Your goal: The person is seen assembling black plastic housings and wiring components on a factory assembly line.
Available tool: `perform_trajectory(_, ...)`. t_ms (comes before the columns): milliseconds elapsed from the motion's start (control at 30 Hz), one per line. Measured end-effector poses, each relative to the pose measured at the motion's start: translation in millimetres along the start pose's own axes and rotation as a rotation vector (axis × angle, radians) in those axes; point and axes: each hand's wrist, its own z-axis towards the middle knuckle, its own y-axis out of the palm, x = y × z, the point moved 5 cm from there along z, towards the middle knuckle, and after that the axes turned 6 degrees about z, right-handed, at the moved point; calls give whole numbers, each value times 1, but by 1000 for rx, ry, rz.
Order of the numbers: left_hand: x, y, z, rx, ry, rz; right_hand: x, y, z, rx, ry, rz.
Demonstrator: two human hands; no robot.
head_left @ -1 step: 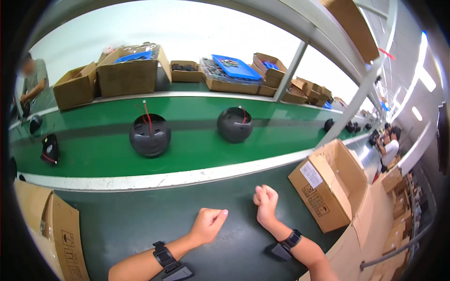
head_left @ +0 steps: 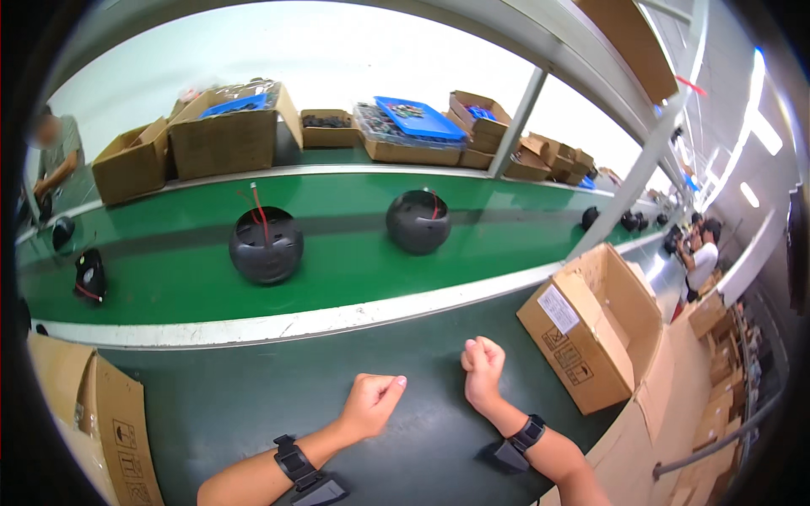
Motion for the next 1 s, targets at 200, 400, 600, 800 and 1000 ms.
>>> perform_trajectory(200,-6,3,7,28,-41,37,16,-16,9,-50,1,-233)
perform_trajectory(400,-18,11,11,103,-12,66,14,-18,13,-18,27,-284)
perform_trajectory(600,-26,7,7,247,26,-63,7,-11,14,0,-200,-492)
perform_trajectory(800,-29,5,6,410,51,-35,3,-11,13,14,-280,-591)
perform_trajectory(1000,-20,3,10,554,104,45,-2,-13,17,56,-338,-643)
